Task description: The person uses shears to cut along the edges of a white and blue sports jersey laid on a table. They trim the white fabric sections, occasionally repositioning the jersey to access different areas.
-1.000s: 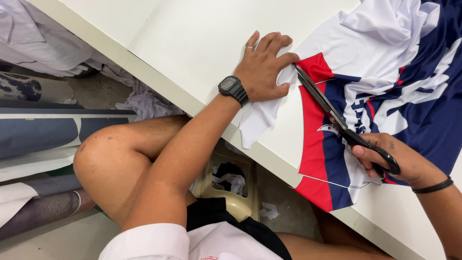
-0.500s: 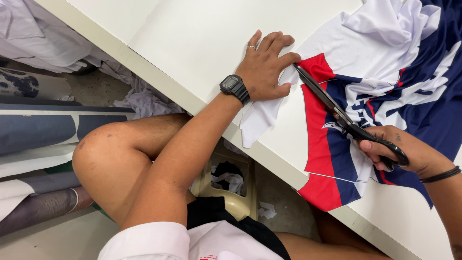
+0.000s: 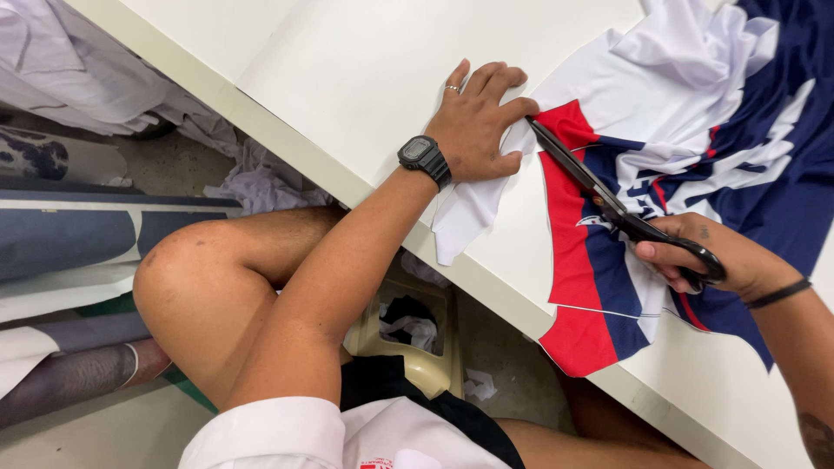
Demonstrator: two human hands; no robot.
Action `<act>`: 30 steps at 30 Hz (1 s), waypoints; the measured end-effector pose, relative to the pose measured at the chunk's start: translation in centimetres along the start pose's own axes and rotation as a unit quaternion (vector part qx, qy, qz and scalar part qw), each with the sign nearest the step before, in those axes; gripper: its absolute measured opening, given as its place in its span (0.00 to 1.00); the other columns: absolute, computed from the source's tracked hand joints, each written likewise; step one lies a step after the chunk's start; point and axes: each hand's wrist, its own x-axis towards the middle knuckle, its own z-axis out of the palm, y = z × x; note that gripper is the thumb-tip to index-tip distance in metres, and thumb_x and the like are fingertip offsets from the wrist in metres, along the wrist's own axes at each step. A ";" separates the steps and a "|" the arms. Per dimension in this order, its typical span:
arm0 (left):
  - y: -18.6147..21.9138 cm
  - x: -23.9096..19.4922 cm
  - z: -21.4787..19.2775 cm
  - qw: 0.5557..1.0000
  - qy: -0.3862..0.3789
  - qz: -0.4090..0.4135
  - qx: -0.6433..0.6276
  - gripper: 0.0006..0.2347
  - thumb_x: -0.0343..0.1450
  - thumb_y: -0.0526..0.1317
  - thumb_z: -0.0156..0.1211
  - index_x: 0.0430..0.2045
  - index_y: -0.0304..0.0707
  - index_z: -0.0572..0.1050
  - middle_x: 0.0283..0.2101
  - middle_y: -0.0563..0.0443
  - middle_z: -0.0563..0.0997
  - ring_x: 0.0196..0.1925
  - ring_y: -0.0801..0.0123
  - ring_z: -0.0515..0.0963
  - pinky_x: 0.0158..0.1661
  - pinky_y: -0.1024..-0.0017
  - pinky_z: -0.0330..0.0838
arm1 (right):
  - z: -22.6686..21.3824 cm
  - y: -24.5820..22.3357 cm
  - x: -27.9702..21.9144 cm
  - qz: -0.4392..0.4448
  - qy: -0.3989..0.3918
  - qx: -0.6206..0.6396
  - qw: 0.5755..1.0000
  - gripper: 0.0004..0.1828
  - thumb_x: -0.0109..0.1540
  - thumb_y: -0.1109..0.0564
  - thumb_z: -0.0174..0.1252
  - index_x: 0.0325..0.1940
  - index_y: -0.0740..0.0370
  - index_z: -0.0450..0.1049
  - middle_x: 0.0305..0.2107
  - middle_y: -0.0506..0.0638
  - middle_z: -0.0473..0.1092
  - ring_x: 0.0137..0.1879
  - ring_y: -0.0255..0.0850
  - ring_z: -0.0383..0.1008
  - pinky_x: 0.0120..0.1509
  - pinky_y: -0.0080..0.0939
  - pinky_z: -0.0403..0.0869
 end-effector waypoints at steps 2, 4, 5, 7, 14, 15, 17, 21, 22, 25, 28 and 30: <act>0.1 0.1 -0.2 1.000 -0.005 -0.006 0.002 0.26 0.58 0.51 0.64 0.53 0.57 0.74 0.66 0.48 0.64 0.72 0.54 0.53 0.69 0.36 0.39 | 0.1 0.1 0.0 -0.038 -0.024 0.043 0.998 0.29 0.59 0.37 0.56 0.19 0.65 0.69 0.08 0.51 0.66 0.14 0.39 0.67 0.19 0.39 0.63; 0.3 0.3 -0.4 1.000 -0.007 -0.011 0.005 0.26 0.58 0.51 0.64 0.53 0.57 0.74 0.66 0.48 0.64 0.72 0.55 0.54 0.68 0.36 0.39 | 0.1 0.0 0.0 -0.061 -0.035 0.087 0.994 0.27 0.60 0.38 0.54 0.19 0.64 0.69 0.10 0.49 0.65 0.14 0.37 0.66 0.18 0.38 0.63; 0.3 0.3 -0.5 1.000 -0.011 -0.012 0.000 0.25 0.59 0.51 0.63 0.53 0.56 0.74 0.66 0.48 0.64 0.73 0.56 0.54 0.69 0.36 0.39 | 0.4 0.1 0.2 -0.065 -0.035 0.113 0.991 0.27 0.61 0.39 0.55 0.20 0.64 0.69 0.11 0.48 0.65 0.14 0.37 0.65 0.18 0.38 0.63; 0.3 0.1 -0.8 1.000 -0.016 -0.013 -0.009 0.25 0.61 0.52 0.63 0.54 0.55 0.74 0.66 0.49 0.64 0.74 0.58 0.55 0.70 0.37 0.39 | 0.6 0.2 0.3 -0.080 -0.039 0.147 0.985 0.27 0.62 0.39 0.55 0.21 0.63 0.68 0.11 0.47 0.64 0.15 0.36 0.64 0.18 0.37 0.62; 1.1 -0.1 -1.7 0.999 -0.022 -0.030 -0.002 0.26 0.58 0.53 0.63 0.53 0.57 0.74 0.66 0.49 0.64 0.74 0.60 0.54 0.70 0.41 0.38 | 2.5 -1.1 -0.3 -0.044 -0.010 0.204 0.978 0.23 0.61 0.41 0.58 0.24 0.62 0.68 0.13 0.46 0.64 0.15 0.35 0.63 0.17 0.36 0.61; 1.2 -0.1 -1.7 0.999 -0.025 -0.035 0.002 0.26 0.58 0.53 0.64 0.53 0.58 0.74 0.67 0.49 0.64 0.74 0.60 0.54 0.70 0.41 0.38 | 2.9 -1.2 -0.5 -0.046 -0.001 0.193 0.980 0.24 0.61 0.41 0.59 0.24 0.63 0.69 0.13 0.46 0.64 0.15 0.35 0.64 0.17 0.36 0.61; 1.3 0.1 -1.7 0.999 -0.028 -0.040 0.008 0.27 0.58 0.53 0.64 0.54 0.59 0.73 0.67 0.50 0.64 0.74 0.60 0.53 0.71 0.42 0.38 | 3.7 -1.6 -0.9 -0.040 0.018 0.185 0.982 0.26 0.62 0.38 0.58 0.24 0.63 0.68 0.13 0.46 0.64 0.15 0.35 0.64 0.18 0.35 0.62; 1.1 0.3 -1.4 0.998 -0.032 -0.048 -0.001 0.28 0.57 0.53 0.64 0.55 0.60 0.73 0.67 0.51 0.63 0.74 0.61 0.53 0.71 0.43 0.37 | 3.8 -1.8 -1.0 -0.027 -0.002 0.247 0.969 0.27 0.61 0.34 0.56 0.28 0.62 0.70 0.13 0.46 0.65 0.15 0.34 0.65 0.19 0.33 0.65; 1.2 0.1 -1.2 0.998 -0.035 -0.051 -0.006 0.28 0.57 0.53 0.64 0.55 0.60 0.73 0.67 0.51 0.63 0.74 0.61 0.53 0.71 0.43 0.37 | 3.8 -1.6 -1.0 -0.027 0.000 0.248 0.968 0.27 0.61 0.34 0.56 0.28 0.62 0.70 0.13 0.46 0.65 0.15 0.34 0.65 0.18 0.33 0.64; 1.3 0.0 -1.8 0.998 -0.039 -0.054 -0.005 0.29 0.57 0.53 0.63 0.55 0.60 0.72 0.67 0.52 0.63 0.74 0.62 0.53 0.71 0.43 0.37 | 3.2 -1.4 -0.6 -0.026 0.000 0.249 0.968 0.27 0.61 0.35 0.56 0.28 0.62 0.70 0.13 0.46 0.65 0.14 0.34 0.65 0.17 0.33 0.63; 1.3 0.3 -2.1 0.998 -0.043 -0.052 0.000 0.29 0.57 0.53 0.64 0.56 0.60 0.72 0.67 0.52 0.63 0.74 0.62 0.53 0.71 0.43 0.38 | 2.8 -1.0 -0.3 -0.032 -0.007 0.245 0.969 0.25 0.62 0.37 0.57 0.28 0.63 0.70 0.13 0.46 0.65 0.14 0.33 0.65 0.16 0.33 0.62; 1.0 0.0 -1.5 0.997 -0.052 -0.055 0.001 0.29 0.57 0.53 0.63 0.55 0.60 0.73 0.67 0.52 0.63 0.74 0.63 0.53 0.71 0.42 0.37 | 3.1 -0.8 0.1 -0.054 -0.008 0.229 0.972 0.25 0.63 0.39 0.59 0.26 0.64 0.69 0.12 0.47 0.65 0.14 0.34 0.65 0.16 0.34 0.61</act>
